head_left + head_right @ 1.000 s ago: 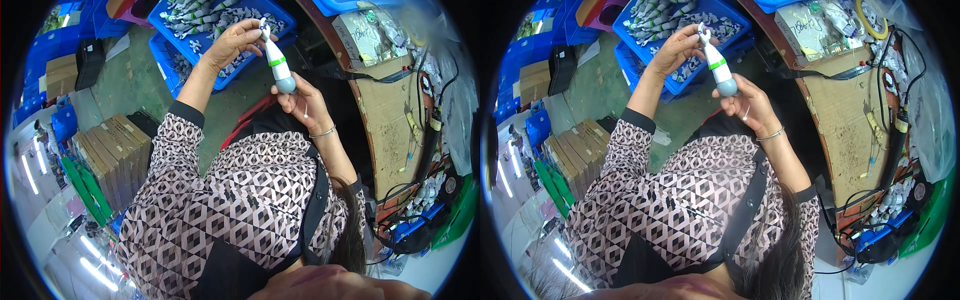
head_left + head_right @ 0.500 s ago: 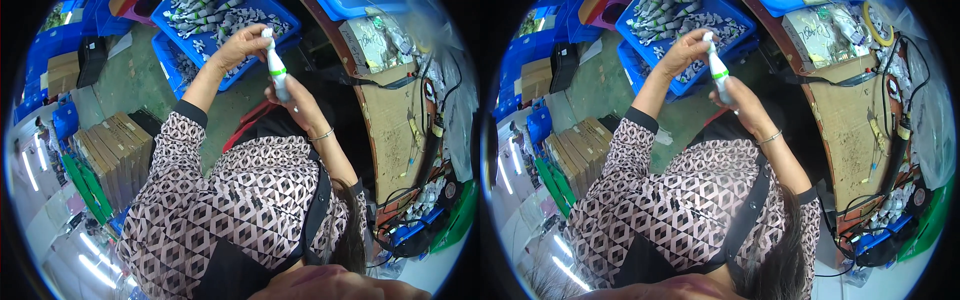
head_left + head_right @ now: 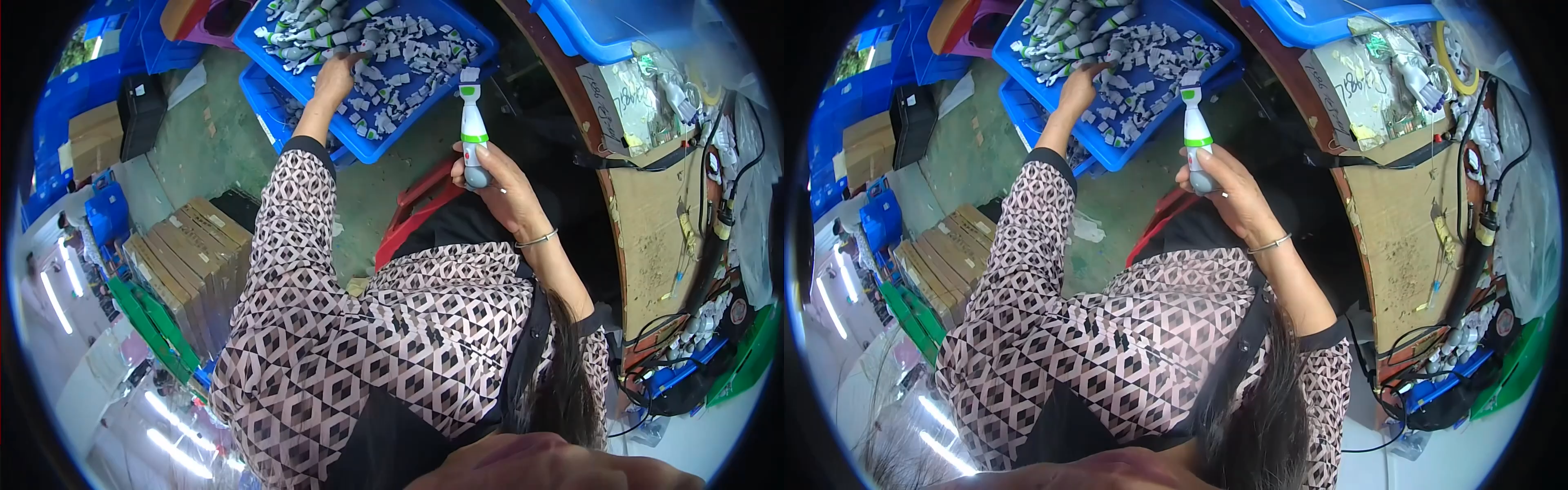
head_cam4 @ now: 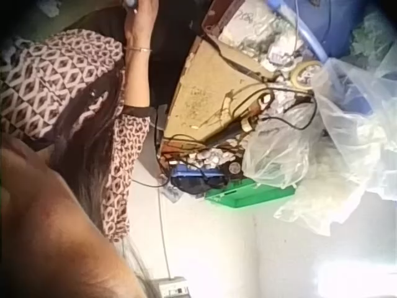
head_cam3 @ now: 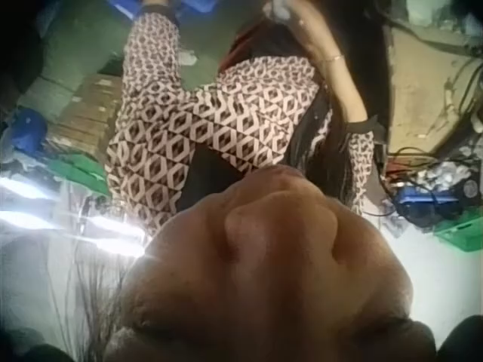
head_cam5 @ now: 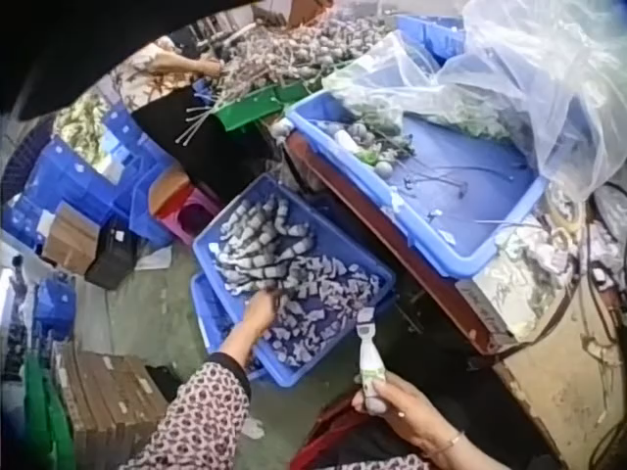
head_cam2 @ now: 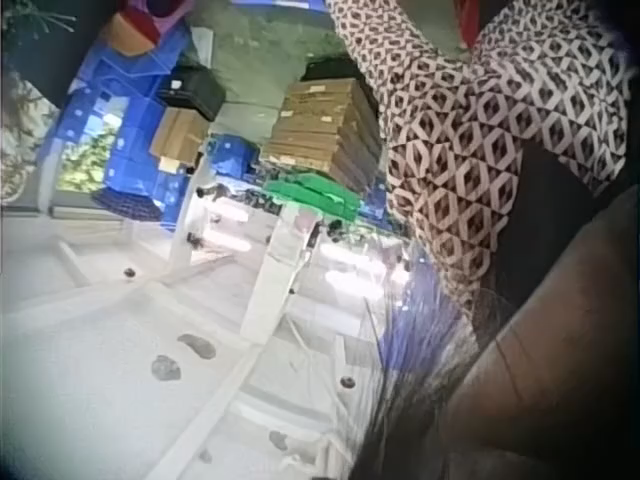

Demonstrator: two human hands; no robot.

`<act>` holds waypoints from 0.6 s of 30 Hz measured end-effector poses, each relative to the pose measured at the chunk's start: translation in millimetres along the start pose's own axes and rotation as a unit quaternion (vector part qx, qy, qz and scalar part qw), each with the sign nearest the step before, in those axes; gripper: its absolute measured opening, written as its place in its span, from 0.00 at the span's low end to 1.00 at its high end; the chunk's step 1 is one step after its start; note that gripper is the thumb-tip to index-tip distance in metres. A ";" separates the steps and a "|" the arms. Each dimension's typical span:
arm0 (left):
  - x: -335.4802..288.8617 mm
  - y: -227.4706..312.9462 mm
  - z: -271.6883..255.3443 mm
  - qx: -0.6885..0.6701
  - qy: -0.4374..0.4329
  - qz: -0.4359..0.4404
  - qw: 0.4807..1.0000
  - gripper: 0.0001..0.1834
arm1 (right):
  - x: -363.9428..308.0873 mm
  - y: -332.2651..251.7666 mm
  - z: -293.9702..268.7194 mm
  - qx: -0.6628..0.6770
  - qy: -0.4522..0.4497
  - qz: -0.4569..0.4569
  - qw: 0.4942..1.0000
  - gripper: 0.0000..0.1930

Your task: Assembling and soldering components of electronic toothbrushes at a production workbench.

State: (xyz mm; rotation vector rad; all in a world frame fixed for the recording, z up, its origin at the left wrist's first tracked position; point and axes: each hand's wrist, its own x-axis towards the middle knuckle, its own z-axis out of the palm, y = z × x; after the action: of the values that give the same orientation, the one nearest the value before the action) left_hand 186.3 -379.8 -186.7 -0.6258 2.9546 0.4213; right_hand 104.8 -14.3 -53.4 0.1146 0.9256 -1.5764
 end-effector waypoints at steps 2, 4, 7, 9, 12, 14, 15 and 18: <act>-2.8 -9.9 5.8 -0.017 -0.066 -0.047 0.997 0.32 | -2.2 -1.1 4.7 -0.002 -0.002 0.001 1.000 0.24; -6.3 -11.9 9.5 -0.004 -0.081 -0.018 0.997 0.34 | -4.5 -0.9 6.4 0.001 -0.020 0.004 1.000 0.24; 3.0 3.6 7.6 0.030 -0.124 -0.006 0.992 0.35 | -6.2 -2.5 7.9 -0.028 -0.010 -0.013 0.999 0.24; 6.0 23.1 9.9 0.064 -0.139 0.003 0.988 0.32 | -6.1 -0.6 0.6 -0.015 -0.019 -0.018 1.000 0.24; 3.3 30.7 19.6 0.128 -0.119 0.001 0.985 0.30 | -7.7 -1.2 0.0 -0.004 -0.046 -0.022 0.999 0.24; 9.3 30.0 21.6 0.144 -0.116 0.015 0.983 0.26 | -7.2 0.9 1.0 0.000 -0.052 -0.022 0.998 0.24; 11.9 28.8 21.6 0.180 -0.087 0.033 0.979 0.24 | -6.2 3.9 5.1 -0.067 -0.007 -0.058 0.996 0.24; 15.6 22.5 22.2 0.222 -0.036 0.059 0.973 0.20 | -3.8 12.0 9.1 -0.131 0.043 -0.095 0.986 0.25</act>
State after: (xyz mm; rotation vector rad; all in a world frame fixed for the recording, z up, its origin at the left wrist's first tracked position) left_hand 163.6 -359.6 -204.6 -0.3734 2.8759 -0.2068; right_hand 120.1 -16.1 -50.9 -0.0952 1.2329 -1.6168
